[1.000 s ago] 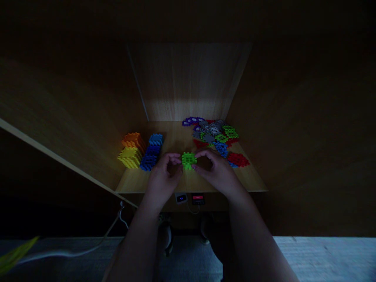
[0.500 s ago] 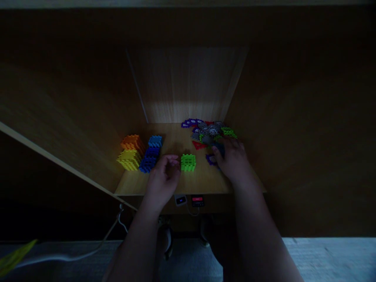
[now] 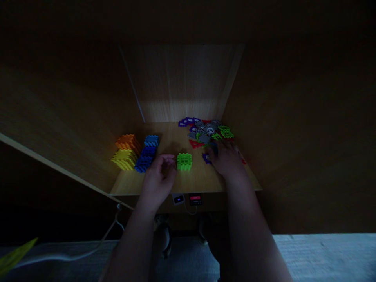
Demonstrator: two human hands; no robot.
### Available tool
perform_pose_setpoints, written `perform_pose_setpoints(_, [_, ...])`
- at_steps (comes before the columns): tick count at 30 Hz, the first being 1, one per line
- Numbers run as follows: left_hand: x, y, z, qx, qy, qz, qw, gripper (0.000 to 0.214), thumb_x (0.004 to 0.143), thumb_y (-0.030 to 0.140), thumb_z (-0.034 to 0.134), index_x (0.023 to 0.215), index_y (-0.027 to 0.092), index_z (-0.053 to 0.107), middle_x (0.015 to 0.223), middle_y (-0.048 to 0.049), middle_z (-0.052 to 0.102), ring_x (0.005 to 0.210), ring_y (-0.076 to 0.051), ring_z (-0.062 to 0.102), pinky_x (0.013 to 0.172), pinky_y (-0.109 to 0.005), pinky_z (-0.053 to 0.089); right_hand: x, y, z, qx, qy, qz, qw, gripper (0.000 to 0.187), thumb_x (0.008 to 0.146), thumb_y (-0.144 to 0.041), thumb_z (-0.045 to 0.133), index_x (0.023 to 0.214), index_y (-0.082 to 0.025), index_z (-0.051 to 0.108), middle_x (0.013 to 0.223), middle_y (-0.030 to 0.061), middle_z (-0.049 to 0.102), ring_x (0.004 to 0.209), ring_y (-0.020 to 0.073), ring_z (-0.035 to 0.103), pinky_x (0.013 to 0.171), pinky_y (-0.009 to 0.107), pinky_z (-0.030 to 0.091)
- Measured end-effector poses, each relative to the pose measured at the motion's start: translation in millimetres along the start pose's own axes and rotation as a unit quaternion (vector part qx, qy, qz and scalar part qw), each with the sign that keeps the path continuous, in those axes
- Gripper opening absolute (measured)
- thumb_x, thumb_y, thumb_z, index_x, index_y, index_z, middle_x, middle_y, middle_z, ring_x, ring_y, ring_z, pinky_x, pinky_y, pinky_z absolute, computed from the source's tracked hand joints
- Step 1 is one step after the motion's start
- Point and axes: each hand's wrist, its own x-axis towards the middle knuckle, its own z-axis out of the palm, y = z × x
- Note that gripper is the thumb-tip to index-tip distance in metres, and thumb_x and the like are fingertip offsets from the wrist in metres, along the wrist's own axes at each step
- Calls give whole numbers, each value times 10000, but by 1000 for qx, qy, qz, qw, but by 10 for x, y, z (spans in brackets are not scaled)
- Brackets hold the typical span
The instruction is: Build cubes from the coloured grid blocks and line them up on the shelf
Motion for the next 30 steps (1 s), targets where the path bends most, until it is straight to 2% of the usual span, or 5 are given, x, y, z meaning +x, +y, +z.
perform_pose_setpoints(7, [3,15,-1,-9,4,4,1000,274,954,211,650,1225,237,681,1115,-43,769,1081,-219,741,986,-374,576,15,-2,-25,-18,1,19,1000,579,1078,-519,465,1429,-111,679,1461,290,633,1419,474,519,1139,628,440])
perform_pose_setpoints(14, [-3,-38,16,-22,7,1,1000,279,958,214,664,1234,240,682,1122,-42,765,1065,-212,739,963,-362,579,-25,39,34,0,21,9,1000,625,1077,-514,484,1500,-78,629,1738,255,408,1578,509,357,1199,686,398])
perform_pose_setpoints(20, [-8,-54,10,-32,5,1,999,272,965,215,658,1233,252,683,1120,-36,761,1068,-210,735,955,-356,578,20,34,-1,76,107,-49,990,512,1057,-418,546,1398,-69,698,1565,274,607,1500,445,499,1229,644,416])
perform_pose_setpoints(25, [-4,-55,11,-33,4,-6,999,264,974,228,652,1236,255,680,1127,-34,766,1085,-214,739,980,-366,573,-14,21,-174,279,226,-66,931,281,1040,-369,597,1147,-209,802,1236,151,778,1183,316,731,1075,515,581])
perform_pose_setpoints(30, [-1,-43,18,-31,6,-1,1000,247,987,231,660,1232,247,689,1144,-37,769,1090,-212,737,993,-363,567,-117,4,-198,479,180,-14,859,204,956,-409,762,1094,-259,767,1073,60,797,942,237,766,866,408,635])
